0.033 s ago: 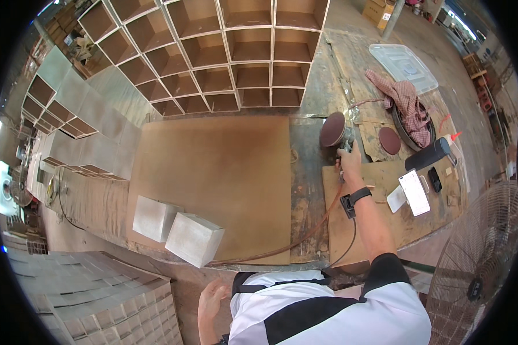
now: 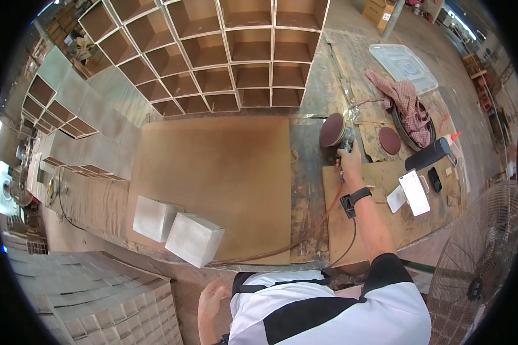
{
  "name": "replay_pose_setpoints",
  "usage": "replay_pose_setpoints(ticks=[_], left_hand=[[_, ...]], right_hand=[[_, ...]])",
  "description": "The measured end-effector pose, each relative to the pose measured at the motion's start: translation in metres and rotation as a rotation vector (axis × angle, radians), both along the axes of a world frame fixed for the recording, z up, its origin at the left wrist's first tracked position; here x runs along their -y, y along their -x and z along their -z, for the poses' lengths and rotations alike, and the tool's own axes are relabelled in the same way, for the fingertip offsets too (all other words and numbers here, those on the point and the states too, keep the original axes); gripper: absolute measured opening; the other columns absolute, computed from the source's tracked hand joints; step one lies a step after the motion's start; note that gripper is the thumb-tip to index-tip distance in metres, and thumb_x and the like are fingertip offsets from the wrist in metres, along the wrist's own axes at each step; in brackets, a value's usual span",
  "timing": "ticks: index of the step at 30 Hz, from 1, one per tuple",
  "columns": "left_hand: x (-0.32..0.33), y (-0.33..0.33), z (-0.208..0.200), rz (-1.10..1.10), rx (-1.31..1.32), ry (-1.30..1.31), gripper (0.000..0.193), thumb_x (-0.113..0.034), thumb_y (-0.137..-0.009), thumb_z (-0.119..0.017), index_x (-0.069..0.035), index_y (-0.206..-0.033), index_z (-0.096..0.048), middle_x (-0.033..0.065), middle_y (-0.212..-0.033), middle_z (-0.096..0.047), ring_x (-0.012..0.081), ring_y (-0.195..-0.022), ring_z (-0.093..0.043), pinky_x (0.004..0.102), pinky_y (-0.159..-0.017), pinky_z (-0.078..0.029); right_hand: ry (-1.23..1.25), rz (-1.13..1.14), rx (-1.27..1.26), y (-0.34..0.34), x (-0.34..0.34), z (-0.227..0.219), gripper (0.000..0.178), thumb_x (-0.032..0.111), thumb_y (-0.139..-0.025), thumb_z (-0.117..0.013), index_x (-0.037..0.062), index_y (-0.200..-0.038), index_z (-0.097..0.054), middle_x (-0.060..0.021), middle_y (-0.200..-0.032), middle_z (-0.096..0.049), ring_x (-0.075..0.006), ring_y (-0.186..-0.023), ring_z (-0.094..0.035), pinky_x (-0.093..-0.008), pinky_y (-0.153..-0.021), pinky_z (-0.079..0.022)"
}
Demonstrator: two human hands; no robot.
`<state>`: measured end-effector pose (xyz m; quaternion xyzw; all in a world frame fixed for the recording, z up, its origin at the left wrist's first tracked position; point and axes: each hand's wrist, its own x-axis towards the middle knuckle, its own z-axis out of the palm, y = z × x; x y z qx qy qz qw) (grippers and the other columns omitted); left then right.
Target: The person uses an orbital sander to smooth the surfaces of small white wooden boxes. They pick up each box, sand its top and sides, and place it back on the workbench. The process is repeated for several boxes in a workshop setting.
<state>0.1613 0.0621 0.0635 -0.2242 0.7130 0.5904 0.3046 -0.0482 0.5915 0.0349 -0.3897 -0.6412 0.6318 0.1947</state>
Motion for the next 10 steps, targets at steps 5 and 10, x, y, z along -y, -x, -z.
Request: replay_pose_setpoints(ticks=[5, 10], left_hand=[[0.001, 0.001, -0.001, 0.007, -0.018, 0.006, 0.051, -0.017, -0.094, -0.062, 0.011, -0.134, -0.050, 0.0180, -0.107, -0.070, 0.0205, -0.094, -0.069, 0.0301, -0.084, -0.055], [-0.001, 0.003, -0.002, 0.002, 0.006, 0.006, 0.053, -0.017, -0.094, -0.063, 0.010, -0.137, -0.048, 0.0173, -0.108, -0.070, 0.0214, -0.096, -0.069, 0.0310, -0.087, -0.054]], right_hand=[[0.009, 0.002, 0.031, 0.000, 0.003, -0.004, 0.058, 0.000, -0.085, -0.058, 0.0118, -0.141, -0.044, -0.0082, -0.081, -0.060, -0.0147, -0.052, -0.055, -0.0285, -0.043, -0.045], [-0.078, -0.029, 0.086, -0.001, 0.003, -0.006, 0.060, 0.000, -0.086, -0.059, 0.0110, -0.142, -0.042, -0.0108, -0.085, -0.061, -0.0153, -0.054, -0.059, -0.0296, -0.044, -0.047]])
